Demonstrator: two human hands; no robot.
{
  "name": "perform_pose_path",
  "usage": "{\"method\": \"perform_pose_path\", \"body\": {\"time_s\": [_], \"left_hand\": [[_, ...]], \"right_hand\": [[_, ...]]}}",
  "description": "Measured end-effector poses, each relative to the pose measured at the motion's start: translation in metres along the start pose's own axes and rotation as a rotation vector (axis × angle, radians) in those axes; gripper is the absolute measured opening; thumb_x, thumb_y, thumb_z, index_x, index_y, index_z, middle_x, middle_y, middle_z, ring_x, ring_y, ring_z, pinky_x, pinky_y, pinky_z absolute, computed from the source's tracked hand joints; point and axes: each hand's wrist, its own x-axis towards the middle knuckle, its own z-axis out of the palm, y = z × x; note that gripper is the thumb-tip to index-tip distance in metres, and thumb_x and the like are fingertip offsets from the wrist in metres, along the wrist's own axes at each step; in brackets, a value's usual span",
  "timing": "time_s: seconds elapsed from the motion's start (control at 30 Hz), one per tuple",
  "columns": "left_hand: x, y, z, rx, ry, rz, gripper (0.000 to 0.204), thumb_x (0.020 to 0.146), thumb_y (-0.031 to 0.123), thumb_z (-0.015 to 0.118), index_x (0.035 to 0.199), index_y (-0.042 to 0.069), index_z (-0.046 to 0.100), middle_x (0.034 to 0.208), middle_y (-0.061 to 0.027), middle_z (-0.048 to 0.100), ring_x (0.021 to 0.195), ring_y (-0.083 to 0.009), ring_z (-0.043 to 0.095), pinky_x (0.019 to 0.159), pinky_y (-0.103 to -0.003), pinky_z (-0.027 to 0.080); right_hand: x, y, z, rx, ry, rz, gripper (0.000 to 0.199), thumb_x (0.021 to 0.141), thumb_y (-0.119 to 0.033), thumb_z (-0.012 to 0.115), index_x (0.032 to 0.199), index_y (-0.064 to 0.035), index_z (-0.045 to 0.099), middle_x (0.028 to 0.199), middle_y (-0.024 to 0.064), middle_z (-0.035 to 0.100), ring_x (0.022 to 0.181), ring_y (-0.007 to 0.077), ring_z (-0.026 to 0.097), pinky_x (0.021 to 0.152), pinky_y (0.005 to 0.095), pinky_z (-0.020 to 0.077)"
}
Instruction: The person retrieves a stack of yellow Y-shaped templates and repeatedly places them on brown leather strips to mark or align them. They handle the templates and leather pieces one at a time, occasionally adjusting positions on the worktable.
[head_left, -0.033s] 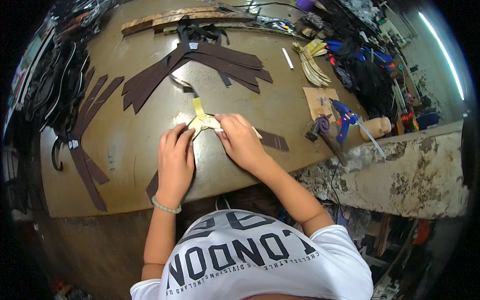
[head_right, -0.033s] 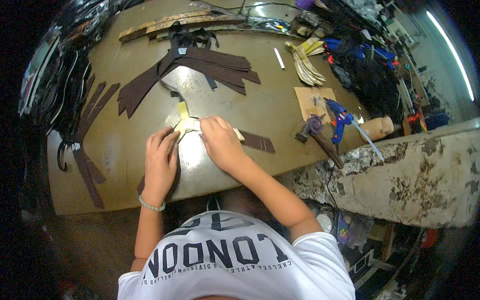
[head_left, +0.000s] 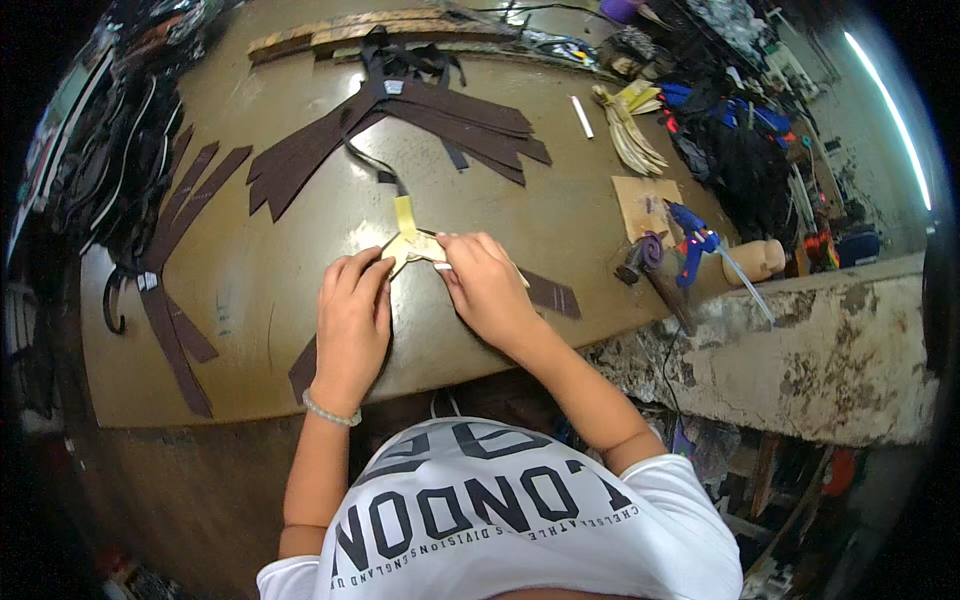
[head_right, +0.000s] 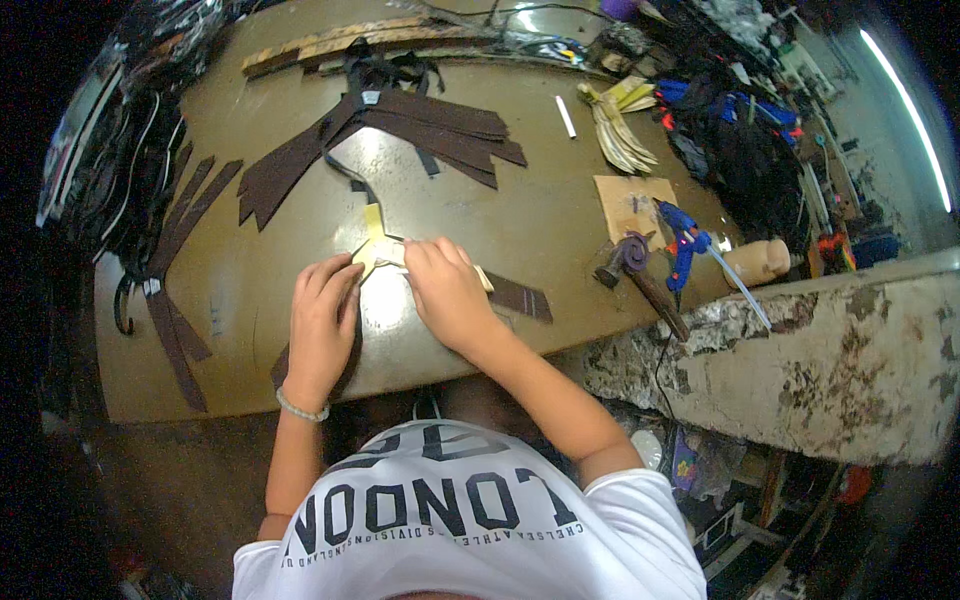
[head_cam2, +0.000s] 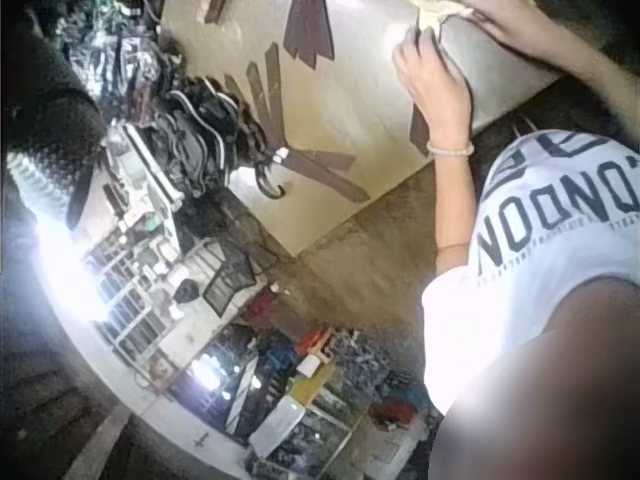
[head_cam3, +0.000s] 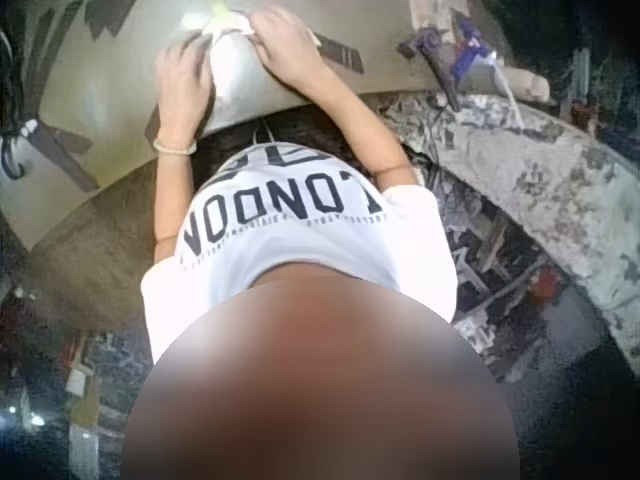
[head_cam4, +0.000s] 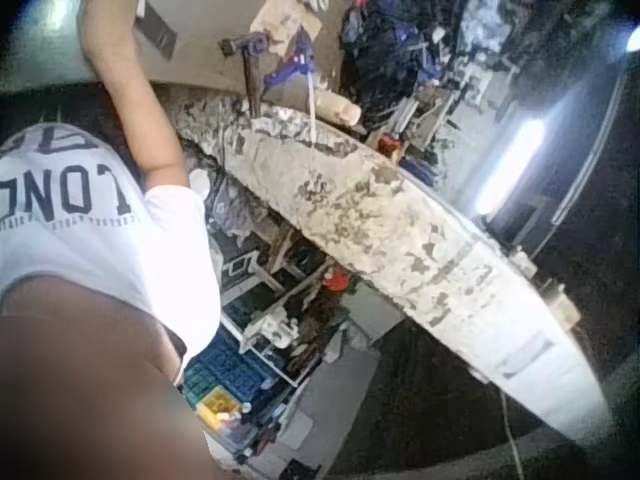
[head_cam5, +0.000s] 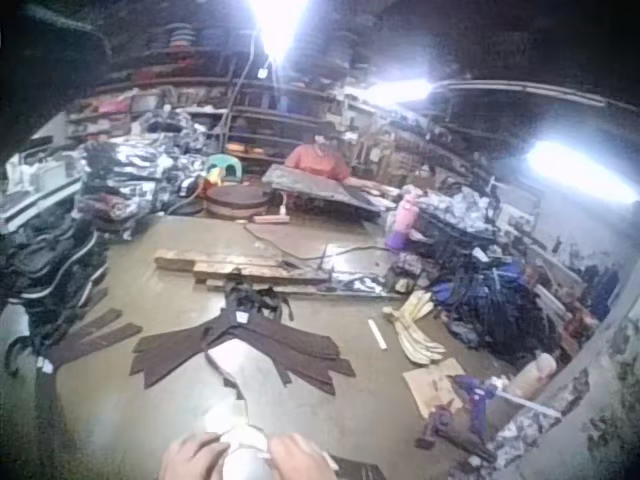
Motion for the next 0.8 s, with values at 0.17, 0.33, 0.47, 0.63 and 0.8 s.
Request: {"method": "perform_pose_path", "body": {"time_s": [0.17,0.33,0.47,0.63,0.8], "left_hand": [[-0.011,-0.010,-0.003,0.078,-0.010,0.110,0.022,0.087,0.006,0.066,0.109,0.003,0.068,0.114,-0.0075,0.064,0.108,-0.0302,0.056,0.094,-0.040,0.045],[-0.005,-0.015,-0.001,-0.019,0.003,0.071,0.023,0.086,0.006,0.067,0.109,0.006,0.069,0.113,-0.0070,0.064,0.106,-0.0297,0.056,0.094,-0.040,0.045],[-0.008,-0.018,0.002,-0.010,0.019,0.064,0.022,0.086,0.007,0.068,0.108,0.007,0.069,0.110,-0.0084,0.063,0.105,-0.0292,0.056,0.093,-0.039,0.045],[-0.009,-0.010,0.002,0.164,-0.014,0.174,0.026,0.084,0.006,0.061,0.109,0.000,0.063,0.113,-0.0121,0.060,0.106,-0.0295,0.056,0.090,-0.040,0.046],[0.001,0.031,0.026,0.655,-0.400,0.126,0.033,0.079,0.010,0.061,0.107,-0.007,0.063,0.107,-0.0141,0.056,0.095,-0.0295,0.057,0.084,-0.033,0.051]], "right_hand": [[-0.022,-0.018,-0.001,0.094,0.094,0.072,0.030,0.080,0.000,0.067,0.108,0.0064,0.059,0.103,0.0206,0.064,0.097,0.0380,0.059,0.087,0.0435,0.0488],[-0.022,-0.016,0.002,0.105,0.100,0.133,0.028,0.080,-0.001,0.068,0.106,0.0070,0.061,0.100,0.0209,0.064,0.094,0.0377,0.060,0.082,0.0435,0.0497],[-0.019,-0.013,0.002,0.118,0.080,0.142,0.030,0.079,0.000,0.068,0.107,0.0063,0.061,0.099,0.0197,0.064,0.094,0.0370,0.059,0.082,0.0429,0.0489],[-0.021,-0.009,0.003,0.063,0.086,0.052,0.029,0.079,-0.001,0.070,0.106,0.0045,0.062,0.095,0.0171,0.064,0.089,0.0336,0.059,0.077,0.0399,0.0485],[-0.017,0.003,-0.003,0.079,-0.011,0.085,0.025,0.078,0.001,0.069,0.102,0.0040,0.059,0.089,0.0157,0.063,0.086,0.0319,0.060,0.077,0.0398,0.0486]]}}
